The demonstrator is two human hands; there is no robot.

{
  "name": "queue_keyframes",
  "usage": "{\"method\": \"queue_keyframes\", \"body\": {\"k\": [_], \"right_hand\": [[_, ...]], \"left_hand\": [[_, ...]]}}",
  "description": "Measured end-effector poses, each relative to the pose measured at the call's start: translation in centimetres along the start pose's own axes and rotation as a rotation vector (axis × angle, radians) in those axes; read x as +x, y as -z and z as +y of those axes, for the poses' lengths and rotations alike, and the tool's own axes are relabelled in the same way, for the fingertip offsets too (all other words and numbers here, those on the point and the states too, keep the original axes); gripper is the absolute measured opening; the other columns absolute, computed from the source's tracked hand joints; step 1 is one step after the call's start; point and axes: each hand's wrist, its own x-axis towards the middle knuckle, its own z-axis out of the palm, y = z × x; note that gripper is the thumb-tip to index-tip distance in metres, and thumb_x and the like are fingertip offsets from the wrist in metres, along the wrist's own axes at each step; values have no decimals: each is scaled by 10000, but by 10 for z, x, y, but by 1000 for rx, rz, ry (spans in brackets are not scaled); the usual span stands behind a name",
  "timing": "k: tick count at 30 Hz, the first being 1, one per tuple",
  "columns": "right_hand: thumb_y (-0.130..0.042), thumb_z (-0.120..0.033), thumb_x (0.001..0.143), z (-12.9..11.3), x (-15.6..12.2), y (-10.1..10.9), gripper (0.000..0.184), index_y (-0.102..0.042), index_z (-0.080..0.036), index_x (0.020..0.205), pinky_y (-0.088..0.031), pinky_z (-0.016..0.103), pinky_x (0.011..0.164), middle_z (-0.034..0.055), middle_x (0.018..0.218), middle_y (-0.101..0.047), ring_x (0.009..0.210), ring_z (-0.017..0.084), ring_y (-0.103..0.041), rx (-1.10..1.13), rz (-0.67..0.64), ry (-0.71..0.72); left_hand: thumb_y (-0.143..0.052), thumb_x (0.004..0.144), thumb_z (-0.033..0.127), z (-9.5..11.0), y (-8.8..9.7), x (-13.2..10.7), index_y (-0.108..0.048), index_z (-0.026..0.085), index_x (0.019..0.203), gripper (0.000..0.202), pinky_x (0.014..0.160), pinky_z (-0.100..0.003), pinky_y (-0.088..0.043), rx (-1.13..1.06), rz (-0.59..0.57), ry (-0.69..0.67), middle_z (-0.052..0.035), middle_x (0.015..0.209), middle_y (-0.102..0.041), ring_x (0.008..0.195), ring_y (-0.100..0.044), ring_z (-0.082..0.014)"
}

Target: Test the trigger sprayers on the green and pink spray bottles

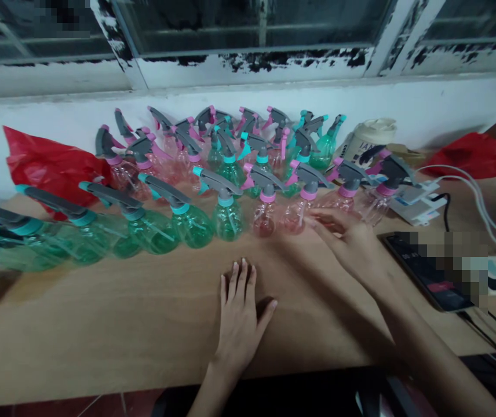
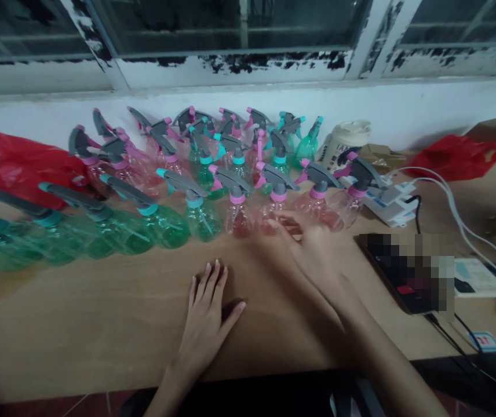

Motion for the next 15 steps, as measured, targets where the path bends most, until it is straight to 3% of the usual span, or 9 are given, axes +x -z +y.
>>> {"method": "queue_keyframes", "body": {"k": [4, 9, 15], "right_hand": [[-583, -375, 835, 16, 10, 7, 291, -671, -171, 1022, -568, 379, 676, 110, 1016, -724, 792, 232, -702, -36, 94, 13], [-563, -455, 836, 26, 23, -5, 418, -639, -150, 1111, -528, 397, 717, 142, 1073, -703, 852, 271, -687, -206, 156, 34], [-534, -554, 828, 28, 33, -20, 600, -573, -112, 1231, -489, 418, 670, 166, 911, -726, 802, 329, -673, -371, 112, -10]], "left_hand": [[-458, 941, 400, 0, 0, 0, -274, 91, 1433, 609, 1122, -530, -181, 5, -1, 3, -179, 1501, -297, 1413, -187, -294], [-458, 940, 419, 0, 0, 0, -288, 100, 1430, 609, 1118, -536, -189, 21, -10, 9, -168, 1499, -308, 1413, -186, -291], [-444, 949, 423, 0, 2, 1, -275, 99, 1431, 604, 1113, -545, -197, 39, -30, 8, -167, 1505, -296, 1416, -176, -291]]}}
